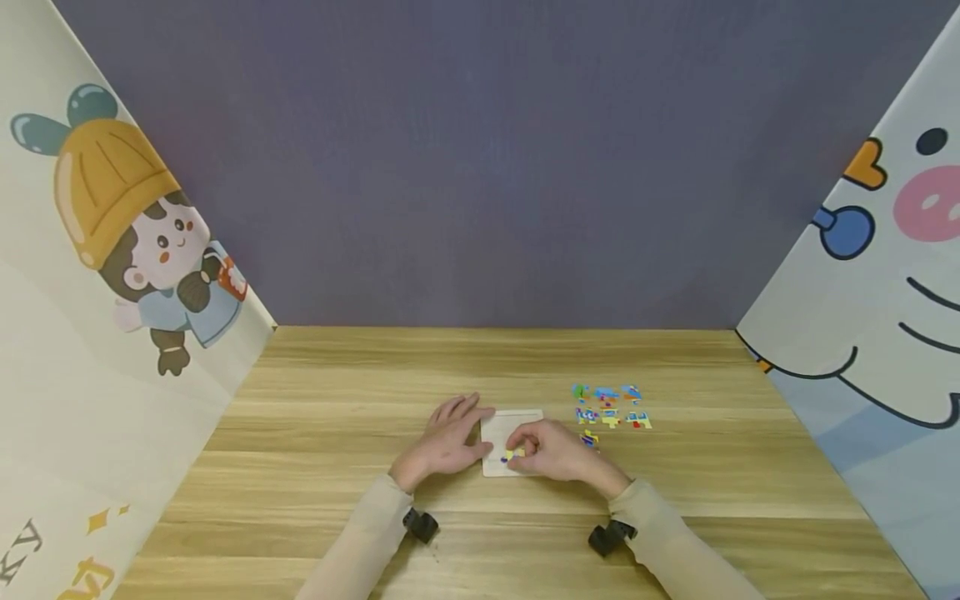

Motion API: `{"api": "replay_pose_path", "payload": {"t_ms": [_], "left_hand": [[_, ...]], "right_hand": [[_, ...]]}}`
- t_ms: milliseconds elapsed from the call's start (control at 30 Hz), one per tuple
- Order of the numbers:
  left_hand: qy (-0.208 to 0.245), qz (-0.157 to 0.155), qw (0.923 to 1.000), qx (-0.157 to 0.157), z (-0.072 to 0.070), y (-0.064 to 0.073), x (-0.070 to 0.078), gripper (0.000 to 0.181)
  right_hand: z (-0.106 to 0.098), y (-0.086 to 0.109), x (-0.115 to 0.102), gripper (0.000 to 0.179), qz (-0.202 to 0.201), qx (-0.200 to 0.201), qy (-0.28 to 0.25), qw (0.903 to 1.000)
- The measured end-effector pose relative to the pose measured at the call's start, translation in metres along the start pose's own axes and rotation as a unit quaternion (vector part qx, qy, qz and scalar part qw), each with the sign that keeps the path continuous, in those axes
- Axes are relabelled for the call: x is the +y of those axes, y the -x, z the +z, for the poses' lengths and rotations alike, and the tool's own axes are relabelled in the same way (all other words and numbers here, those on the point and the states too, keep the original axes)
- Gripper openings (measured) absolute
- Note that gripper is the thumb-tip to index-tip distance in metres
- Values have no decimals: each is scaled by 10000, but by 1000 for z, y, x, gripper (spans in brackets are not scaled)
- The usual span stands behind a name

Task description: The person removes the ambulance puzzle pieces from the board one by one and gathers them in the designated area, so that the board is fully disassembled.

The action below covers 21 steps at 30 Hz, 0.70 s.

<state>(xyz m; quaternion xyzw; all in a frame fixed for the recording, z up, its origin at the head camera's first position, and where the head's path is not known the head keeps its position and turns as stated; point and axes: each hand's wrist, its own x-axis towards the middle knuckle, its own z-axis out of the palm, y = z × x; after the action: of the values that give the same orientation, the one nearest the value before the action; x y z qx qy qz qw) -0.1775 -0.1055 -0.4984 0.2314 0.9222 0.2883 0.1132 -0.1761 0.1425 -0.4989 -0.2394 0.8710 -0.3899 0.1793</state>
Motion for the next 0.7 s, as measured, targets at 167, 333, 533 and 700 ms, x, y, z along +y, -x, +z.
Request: {"api": "replay_pose_path", "payload": {"t_ms": [167,333,533,700], "left_hand": [[-18,-24,10000,-17,0,0,0,60],[-32,-16,10000,0,0,-1,-1,59],[-5,-33,10000,3,0,0,0,59],[-25,-51,10000,26,-1,0,1,59]], "right_hand": [[1,-1,-1,23,46,49,54,10000],[2,0,-1,22,49,115,92,9999],[3,0,-3,19,45,234,210,9995],[4,1,-4,20,-11,391,365,9986]]}}
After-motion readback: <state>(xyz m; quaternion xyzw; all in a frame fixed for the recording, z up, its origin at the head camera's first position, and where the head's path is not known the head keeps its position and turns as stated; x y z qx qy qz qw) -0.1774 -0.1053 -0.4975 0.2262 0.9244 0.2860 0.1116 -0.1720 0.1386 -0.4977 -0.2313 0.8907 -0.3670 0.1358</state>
